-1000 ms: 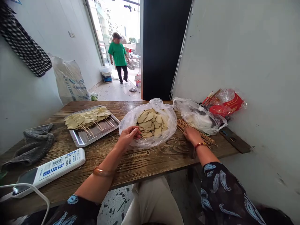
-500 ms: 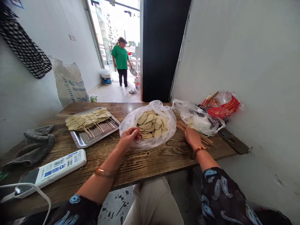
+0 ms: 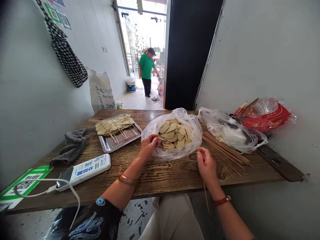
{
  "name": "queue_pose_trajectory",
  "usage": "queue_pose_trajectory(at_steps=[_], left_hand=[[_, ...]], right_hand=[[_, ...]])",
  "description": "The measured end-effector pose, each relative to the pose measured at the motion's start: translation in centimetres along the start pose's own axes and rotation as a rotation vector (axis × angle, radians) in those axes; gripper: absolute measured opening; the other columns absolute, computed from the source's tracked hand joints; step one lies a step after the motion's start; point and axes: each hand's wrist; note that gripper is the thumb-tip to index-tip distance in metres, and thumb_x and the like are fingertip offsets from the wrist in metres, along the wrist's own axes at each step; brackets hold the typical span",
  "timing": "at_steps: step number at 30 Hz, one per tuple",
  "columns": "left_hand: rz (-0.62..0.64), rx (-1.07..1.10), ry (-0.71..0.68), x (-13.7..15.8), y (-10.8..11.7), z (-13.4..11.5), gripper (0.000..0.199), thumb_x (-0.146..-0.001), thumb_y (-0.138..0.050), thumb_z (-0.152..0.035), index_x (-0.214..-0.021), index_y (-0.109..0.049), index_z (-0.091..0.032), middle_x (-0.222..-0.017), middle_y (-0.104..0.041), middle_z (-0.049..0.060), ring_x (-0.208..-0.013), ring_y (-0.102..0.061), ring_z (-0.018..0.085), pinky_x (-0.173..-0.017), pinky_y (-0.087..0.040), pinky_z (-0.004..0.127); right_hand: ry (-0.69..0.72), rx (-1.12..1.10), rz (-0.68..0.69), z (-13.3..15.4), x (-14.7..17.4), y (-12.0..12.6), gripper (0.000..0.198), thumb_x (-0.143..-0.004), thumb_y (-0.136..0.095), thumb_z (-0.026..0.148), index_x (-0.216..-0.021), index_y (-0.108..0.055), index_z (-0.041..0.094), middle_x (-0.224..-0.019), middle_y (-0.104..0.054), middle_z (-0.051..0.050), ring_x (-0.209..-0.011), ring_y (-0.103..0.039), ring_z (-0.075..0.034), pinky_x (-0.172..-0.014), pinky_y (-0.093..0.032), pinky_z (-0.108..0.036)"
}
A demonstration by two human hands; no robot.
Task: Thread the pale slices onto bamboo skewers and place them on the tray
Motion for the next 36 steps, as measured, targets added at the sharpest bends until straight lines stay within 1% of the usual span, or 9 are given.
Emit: queue_pose_trajectory(at_steps=[3, 6, 9, 12, 18, 22, 25, 29, 36], left_hand=[[0.016, -0.115, -0.037, -0.2, 0.2, 0.5, 0.018, -0.072, -0.063, -0.030, -0.085, -0.062, -0.017, -0.065, -0.062, -0.001, -0.058, -0.061, 0.014, -0.054, -0.047, 0.024], [0.035, -0.186, -0.049, -0.3, 0.5, 0.8, 0.019, -0.073, -0.063, -0.030, -0.087, -0.062, -0.017, -0.062, -0.063, -0.001, -0.058, -0.061, 0.015, -0.055, -0.047, 0.025], [0.046, -0.230, -0.070, -0.3, 0.8, 1.0, 0.018, -0.074, -0.062, -0.030, -0.088, -0.062, -0.018, -0.064, -0.064, 0.000, -0.059, -0.061, 0.015, -0.056, -0.047, 0.026], [0.059, -0.365, -0.134, -0.3, 0.7, 0.8, 0.016, -0.076, -0.060, -0.029, -0.087, -0.064, -0.019, -0.067, -0.065, 0.001, -0.064, -0.062, 0.016, -0.062, -0.047, 0.027], [0.128, -0.753, -0.300, -2.3, -1.1, -0.8, 0.022, -0.079, -0.054, -0.022, -0.098, -0.064, -0.017, -0.094, -0.067, 0.009, -0.083, -0.063, 0.020, -0.079, -0.047, 0.033], [0.076, -1.044, -0.363, -4.3, -2.3, -1.7, 0.029, -0.078, -0.052, -0.016, -0.106, -0.061, -0.015, -0.106, -0.063, 0.013, -0.099, -0.058, 0.024, -0.090, -0.043, 0.036], [0.054, -1.197, -0.373, -5.1, -2.7, -1.8, 0.029, -0.078, -0.053, -0.018, -0.105, -0.061, -0.014, -0.107, -0.060, 0.014, -0.102, -0.056, 0.026, -0.091, -0.041, 0.037], [0.038, -1.284, -0.385, -5.7, -2.9, -1.6, 0.031, -0.075, -0.058, -0.021, -0.106, -0.059, -0.014, -0.111, -0.056, 0.015, -0.105, -0.053, 0.028, -0.092, -0.039, 0.037], [0.046, -1.262, -0.358, -6.1, -2.7, -1.5, 0.025, -0.076, -0.053, -0.014, -0.101, -0.059, -0.017, -0.111, -0.056, 0.013, -0.103, -0.054, 0.024, -0.091, -0.040, 0.034]], right_hand=[[0.048, -0.096, 0.165, 2.2, 1.8, -2.5, 0.030, -0.090, -0.044, 0.042, -0.100, -0.060, 0.017, -0.068, -0.062, -0.001, -0.057, -0.055, -0.016, -0.055, -0.041, -0.025], [0.068, -0.148, 0.209, 2.8, 2.3, -3.7, 0.025, -0.089, -0.044, 0.039, -0.091, -0.059, 0.019, -0.074, -0.065, -0.004, -0.064, -0.059, -0.017, -0.060, -0.042, -0.026], [-0.018, -0.255, 0.227, 1.9, 2.2, -4.0, 0.026, -0.089, -0.043, 0.041, -0.090, -0.056, 0.019, -0.058, -0.053, 0.002, -0.051, -0.049, -0.015, -0.049, -0.036, -0.024], [-0.068, -0.343, 0.268, 1.2, 2.0, -4.1, 0.027, -0.089, -0.044, 0.043, -0.091, -0.055, 0.019, -0.055, -0.046, 0.005, -0.046, -0.041, -0.012, -0.045, -0.031, -0.023], [-0.034, -0.358, 0.206, 1.9, 1.8, -3.8, 0.028, -0.085, -0.048, 0.042, -0.086, -0.061, 0.018, -0.061, -0.057, 0.001, -0.052, -0.049, -0.014, -0.048, -0.035, -0.023], [-0.010, -0.372, 0.184, 2.1, 1.7, -3.8, 0.025, -0.085, -0.048, 0.039, -0.085, -0.061, 0.017, -0.063, -0.061, -0.001, -0.054, -0.052, -0.015, -0.049, -0.037, -0.023], [0.019, -0.361, 0.192, 1.9, 1.7, -3.9, 0.022, -0.086, -0.047, 0.035, -0.085, -0.061, 0.018, -0.067, -0.064, -0.002, -0.058, -0.056, -0.016, -0.052, -0.040, -0.024], [0.063, -0.349, 0.200, 1.8, 1.6, -4.1, 0.019, -0.087, -0.045, 0.031, -0.085, -0.059, 0.018, -0.078, -0.068, -0.004, -0.067, -0.061, -0.017, -0.062, -0.044, -0.026], [0.074, -0.336, 0.192, 1.8, 1.6, -4.1, 0.017, -0.086, -0.045, 0.029, -0.085, -0.059, 0.019, -0.078, -0.068, -0.003, -0.068, -0.062, -0.018, -0.062, -0.045, -0.025]])
Point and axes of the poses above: each hand's wrist, its own x-axis away from the middle knuckle, its own y-axis out of the back of the hand, z = x × y
